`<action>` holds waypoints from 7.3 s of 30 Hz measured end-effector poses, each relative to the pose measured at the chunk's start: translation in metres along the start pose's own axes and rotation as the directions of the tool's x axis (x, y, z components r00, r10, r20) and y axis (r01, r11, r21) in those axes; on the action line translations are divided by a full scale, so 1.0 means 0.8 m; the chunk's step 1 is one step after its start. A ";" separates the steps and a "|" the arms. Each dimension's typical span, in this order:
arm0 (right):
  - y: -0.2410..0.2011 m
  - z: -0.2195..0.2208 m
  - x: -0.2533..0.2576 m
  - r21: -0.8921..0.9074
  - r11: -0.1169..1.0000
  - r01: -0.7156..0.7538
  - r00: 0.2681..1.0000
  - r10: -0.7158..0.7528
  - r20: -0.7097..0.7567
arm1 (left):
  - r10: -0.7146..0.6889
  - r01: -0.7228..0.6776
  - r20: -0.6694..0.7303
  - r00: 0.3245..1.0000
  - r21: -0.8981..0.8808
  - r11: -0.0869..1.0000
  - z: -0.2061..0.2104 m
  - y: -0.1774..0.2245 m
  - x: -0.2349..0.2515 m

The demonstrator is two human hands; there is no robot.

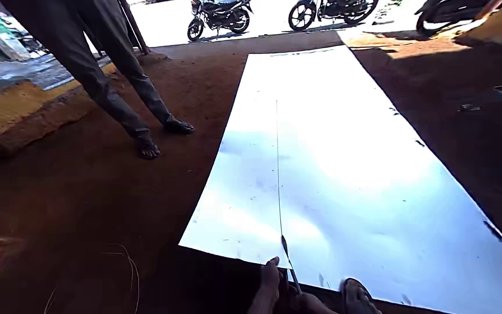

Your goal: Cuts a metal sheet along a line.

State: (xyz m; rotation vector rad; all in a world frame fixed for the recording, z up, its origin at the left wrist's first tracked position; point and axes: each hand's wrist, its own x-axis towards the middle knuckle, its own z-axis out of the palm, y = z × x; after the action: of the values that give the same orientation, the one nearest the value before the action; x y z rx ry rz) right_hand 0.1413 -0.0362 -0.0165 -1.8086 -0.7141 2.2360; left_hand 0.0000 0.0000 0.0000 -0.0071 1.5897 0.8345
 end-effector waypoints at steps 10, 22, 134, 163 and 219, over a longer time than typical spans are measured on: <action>-0.009 -0.008 -0.030 0.084 0.974 -0.209 0.978 0.206 0.040 | 0.053 -0.054 0.039 0.998 0.013 0.998 0.000 -0.008 -0.003; -0.040 0.010 -0.041 0.086 0.984 -0.153 0.988 0.155 -0.009 | 0.044 -0.045 0.063 0.997 0.004 0.999 -0.004 -0.008 -0.008; -0.050 0.042 -0.042 0.049 0.996 -0.077 0.977 0.085 -0.197 | 0.037 -0.035 0.087 0.995 -0.025 0.999 0.015 0.024 -0.036; -0.034 0.045 0.001 0.090 0.961 -0.261 0.922 0.276 -0.271 | 0.029 -0.026 0.066 0.997 -0.059 0.998 0.017 0.029 -0.031; -0.073 0.030 -0.009 -0.109 0.994 -0.025 0.971 -0.002 -0.241 | 0.054 -0.047 0.080 0.995 -0.092 0.995 0.027 0.047 -0.045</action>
State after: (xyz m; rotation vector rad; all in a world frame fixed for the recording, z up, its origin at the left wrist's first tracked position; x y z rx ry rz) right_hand 0.1109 0.0055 0.0208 -2.0946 -0.7949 1.9701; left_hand 0.0099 0.0223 0.0508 0.0034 1.4789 0.9342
